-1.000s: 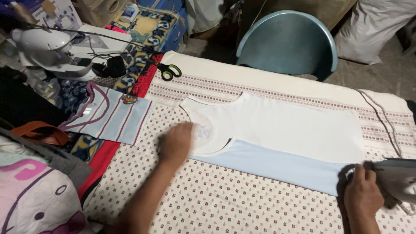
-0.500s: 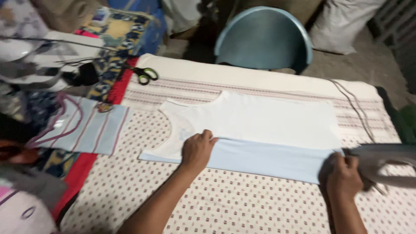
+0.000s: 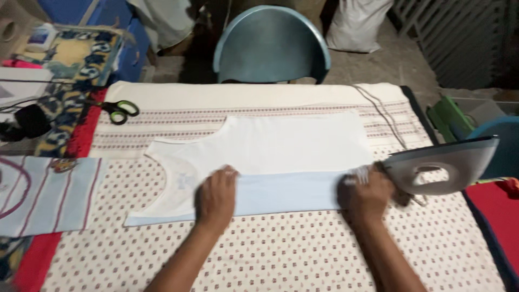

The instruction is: The person irons a light blue t-shirt with a space shuttle graphic on a patterned tablecloth. They smooth the fabric, use a steam iron on the front and back, and fold the shirt in half before ironing the folded edges.

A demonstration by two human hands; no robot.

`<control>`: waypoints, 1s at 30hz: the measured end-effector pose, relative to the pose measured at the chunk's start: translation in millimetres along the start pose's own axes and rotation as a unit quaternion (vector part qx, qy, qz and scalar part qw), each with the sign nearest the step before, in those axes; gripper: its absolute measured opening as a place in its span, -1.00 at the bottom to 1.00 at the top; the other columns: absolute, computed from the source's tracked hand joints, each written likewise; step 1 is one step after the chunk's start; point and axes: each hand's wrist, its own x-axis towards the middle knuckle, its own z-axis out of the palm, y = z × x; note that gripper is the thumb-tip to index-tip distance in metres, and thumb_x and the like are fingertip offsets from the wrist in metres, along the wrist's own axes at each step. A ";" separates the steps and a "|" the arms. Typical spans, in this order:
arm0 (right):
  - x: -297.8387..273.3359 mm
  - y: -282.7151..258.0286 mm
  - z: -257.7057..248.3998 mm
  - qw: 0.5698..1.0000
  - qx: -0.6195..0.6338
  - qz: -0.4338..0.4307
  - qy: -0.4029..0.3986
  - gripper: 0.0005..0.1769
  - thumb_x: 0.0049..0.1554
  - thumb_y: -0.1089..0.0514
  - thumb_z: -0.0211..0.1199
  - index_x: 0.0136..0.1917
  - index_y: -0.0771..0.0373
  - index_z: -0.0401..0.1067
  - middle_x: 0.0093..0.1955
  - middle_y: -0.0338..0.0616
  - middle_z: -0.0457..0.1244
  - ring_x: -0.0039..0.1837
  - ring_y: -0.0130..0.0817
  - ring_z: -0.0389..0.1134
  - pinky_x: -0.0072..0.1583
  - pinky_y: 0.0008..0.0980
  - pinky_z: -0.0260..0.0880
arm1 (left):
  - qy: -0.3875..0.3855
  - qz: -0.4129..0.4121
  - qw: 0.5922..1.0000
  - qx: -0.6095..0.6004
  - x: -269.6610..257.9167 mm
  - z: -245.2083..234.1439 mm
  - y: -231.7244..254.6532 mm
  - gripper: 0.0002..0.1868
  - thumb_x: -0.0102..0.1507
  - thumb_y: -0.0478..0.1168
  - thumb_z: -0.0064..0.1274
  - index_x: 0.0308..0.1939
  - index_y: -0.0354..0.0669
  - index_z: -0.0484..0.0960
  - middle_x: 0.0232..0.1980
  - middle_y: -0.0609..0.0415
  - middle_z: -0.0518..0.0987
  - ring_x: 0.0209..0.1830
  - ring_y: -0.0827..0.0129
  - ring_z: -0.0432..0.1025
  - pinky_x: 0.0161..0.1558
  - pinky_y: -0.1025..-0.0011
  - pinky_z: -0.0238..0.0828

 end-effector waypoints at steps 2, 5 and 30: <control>-7.5 -50.8 -3.0 0.979 0.020 -0.145 -0.144 -0.96 0.10 0.25 0.12 -0.18 0.25 0.37 -0.14 0.02 0.25 -0.01 0.01 0.30 0.09 -0.02 0.32 | -0.030 0.079 0.995 -0.049 -7.7 12.6 24.9 -0.69 0.33 -0.24 0.04 0.17 -0.12 0.52 0.30 0.01 0.53 0.32 0.17 0.42 0.32 0.21 0.35; -23.0 -110.6 -15.1 0.918 0.315 -0.089 -0.222 -0.50 0.21 0.05 0.06 0.34 0.32 0.35 0.39 0.14 0.24 0.44 0.10 0.21 0.44 -0.10 0.20 | -0.151 0.109 0.981 -0.043 -15.3 29.7 70.8 -0.46 0.33 -0.10 -0.08 0.34 -0.30 0.37 0.51 -0.12 0.27 0.55 0.07 0.12 0.50 0.10 -0.01; 15.7 -149.2 23.4 0.910 0.218 -0.288 -0.203 -0.48 0.03 0.12 0.26 0.28 0.21 0.44 0.36 0.06 0.25 0.37 0.04 0.25 0.36 0.16 0.11 | -0.045 -0.073 0.991 0.100 -86.2 -92.7 -99.7 -0.37 0.19 0.11 0.13 0.22 -0.19 0.54 0.35 -0.16 0.41 0.40 -0.01 0.22 0.33 -0.16 0.03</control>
